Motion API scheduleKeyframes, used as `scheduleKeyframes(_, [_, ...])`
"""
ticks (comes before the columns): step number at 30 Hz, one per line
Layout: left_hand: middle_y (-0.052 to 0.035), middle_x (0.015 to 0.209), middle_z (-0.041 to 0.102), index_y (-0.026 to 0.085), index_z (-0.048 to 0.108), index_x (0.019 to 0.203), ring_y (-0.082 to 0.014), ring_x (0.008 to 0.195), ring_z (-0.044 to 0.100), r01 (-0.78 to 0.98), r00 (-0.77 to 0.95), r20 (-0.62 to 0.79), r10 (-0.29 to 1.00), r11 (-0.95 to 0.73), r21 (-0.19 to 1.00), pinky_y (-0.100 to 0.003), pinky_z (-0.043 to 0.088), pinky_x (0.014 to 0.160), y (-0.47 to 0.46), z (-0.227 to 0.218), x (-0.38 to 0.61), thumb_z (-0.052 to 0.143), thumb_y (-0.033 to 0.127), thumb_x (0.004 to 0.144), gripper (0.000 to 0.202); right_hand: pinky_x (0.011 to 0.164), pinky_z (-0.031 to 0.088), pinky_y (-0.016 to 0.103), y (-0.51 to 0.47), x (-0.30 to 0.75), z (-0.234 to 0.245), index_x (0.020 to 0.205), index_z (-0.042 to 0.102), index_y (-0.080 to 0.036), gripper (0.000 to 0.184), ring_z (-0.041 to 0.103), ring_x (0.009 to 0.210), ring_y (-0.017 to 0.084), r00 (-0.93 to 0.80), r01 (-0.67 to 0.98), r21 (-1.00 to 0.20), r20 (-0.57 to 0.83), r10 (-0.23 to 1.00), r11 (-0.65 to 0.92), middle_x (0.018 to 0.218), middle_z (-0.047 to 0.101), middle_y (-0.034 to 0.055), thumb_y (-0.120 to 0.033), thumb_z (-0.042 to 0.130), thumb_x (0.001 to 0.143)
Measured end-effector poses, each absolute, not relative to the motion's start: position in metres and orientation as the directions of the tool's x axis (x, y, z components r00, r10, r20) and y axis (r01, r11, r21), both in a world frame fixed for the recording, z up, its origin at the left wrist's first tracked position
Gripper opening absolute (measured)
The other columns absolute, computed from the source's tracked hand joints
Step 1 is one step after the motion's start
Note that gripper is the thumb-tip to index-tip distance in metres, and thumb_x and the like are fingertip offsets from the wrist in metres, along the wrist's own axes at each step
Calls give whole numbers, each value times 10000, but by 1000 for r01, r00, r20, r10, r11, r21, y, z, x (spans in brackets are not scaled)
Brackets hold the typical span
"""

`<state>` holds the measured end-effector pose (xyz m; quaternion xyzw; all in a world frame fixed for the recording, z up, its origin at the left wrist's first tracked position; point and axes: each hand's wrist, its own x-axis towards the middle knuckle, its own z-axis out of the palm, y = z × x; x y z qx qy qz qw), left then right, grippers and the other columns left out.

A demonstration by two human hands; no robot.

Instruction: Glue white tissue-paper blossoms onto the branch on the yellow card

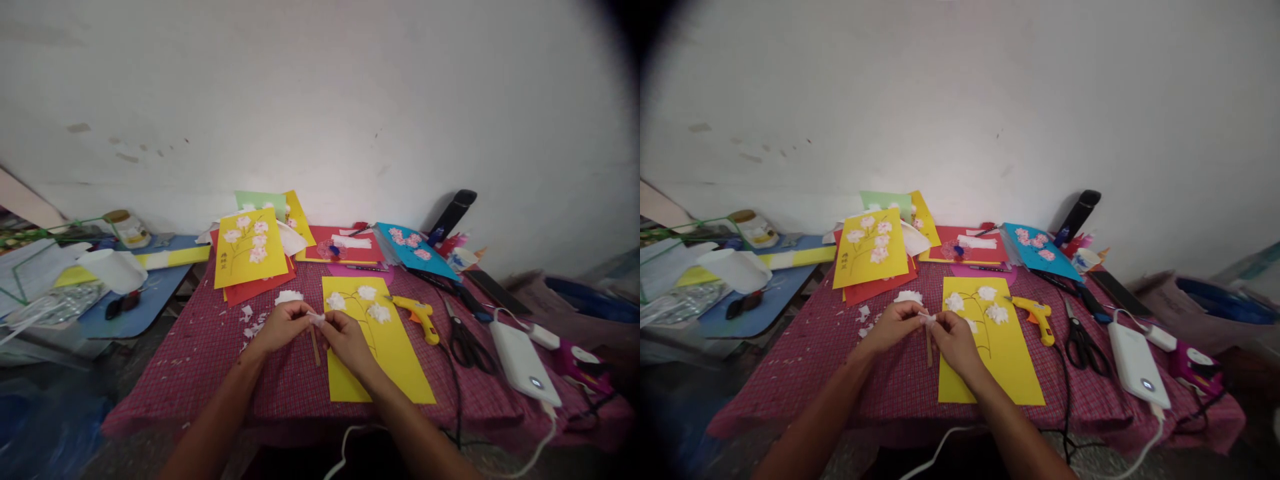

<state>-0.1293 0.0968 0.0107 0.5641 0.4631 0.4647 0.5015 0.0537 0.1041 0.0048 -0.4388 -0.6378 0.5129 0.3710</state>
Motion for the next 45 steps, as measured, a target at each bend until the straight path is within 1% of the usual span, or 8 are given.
scheduleKeyframes(6, [13, 655, 636, 162, 664, 816, -109, 566, 552, -114, -220, 80, 972, -107, 988, -224, 430, 565, 107, 6, -141, 721, 339, 768, 192, 655, 432, 303, 95, 50, 16, 872, 648, -192, 145, 666, 748, 230, -437, 761, -521, 27, 899, 385, 809, 714, 82, -313, 568, 886])
scheduleKeyframes(14, [10, 672, 660, 161, 663, 817, -116, 567, 582, -142, -207, 41, 977, -71, 987, -229, 459, 562, 112, -2, -142, 747, 371, 734, 241, 661, 473, 339, 91, 20, 18, 1052, 628, -113, 231, 712, 815, 296, -442, 884, -212, -83, 893, 417, 942, 718, 183, -149, 544, 839])
scheduleKeyframes(21, [9, 656, 653, 157, 648, 774, -119, 566, 597, -137, -195, 15, 981, -42, 990, -230, 463, 566, 115, -7, -144, 753, 381, 729, 252, 707, 460, 327, 93, 38, 27, 1105, 639, -155, 301, 699, 847, 272, -465, 860, -259, -40, 885, 440, 943, 725, 143, -155, 541, 820])
scheduleKeyframes(26, [13, 654, 645, 155, 637, 771, -112, 565, 594, -150, -218, 20, 976, -54, 987, -224, 452, 558, 117, -11, -146, 752, 363, 734, 240, 782, 445, 293, 81, 73, 25, 867, 706, -191, 213, 660, 873, 210, -552, 717, -480, 53, 832, 506, 884, 712, 80, -135, 502, 840])
scheduleKeyframes(29, [14, 640, 639, 151, 638, 756, -107, 558, 583, -144, -207, 40, 978, -71, 987, -224, 443, 559, 118, -11, -148, 756, 344, 732, 228, 778, 460, 277, 72, 98, 15, 961, 709, -193, 275, 639, 855, 186, -566, 569, -625, 174, 806, 534, 888, 687, 58, -96, 486, 831])
scheduleKeyframes(33, [21, 618, 629, 151, 618, 724, -97, 539, 569, -126, -227, 65, 972, -95, 987, -216, 429, 549, 117, -8, -144, 760, 330, 726, 228, 724, 490, 281, 70, 133, 0, 1130, 637, -177, 393, 601, 771, 171, -427, 456, -701, 368, 826, 548, 889, 620, 46, -57, 511, 777])
scheduleKeyframes(38, [2, 634, 654, 142, 635, 744, -108, 540, 587, -100, -199, 70, 978, -91, 991, -223, 450, 550, 101, -4, -103, 751, 315, 728, 208, 739, 511, 332, 80, 154, -7, 1021, 644, -207, 164, 622, 788, 196, -147, 395, -684, 612, 777, 613, 882, 647, 52, -172, 548, 892])
scheduleKeyframes(45, [-2, 651, 649, 152, 611, 760, -136, 575, 625, -187, -130, -30, 991, 6, 982, -234, 477, 533, 76, -17, -51, 749, 350, 708, 246, 632, 545, 318, 77, 142, -28, 1069, 652, -199, 177, 628, 616, 154, 98, 68, -843, 539, 837, 534, 818, 672, 32, -300, 564, 952])
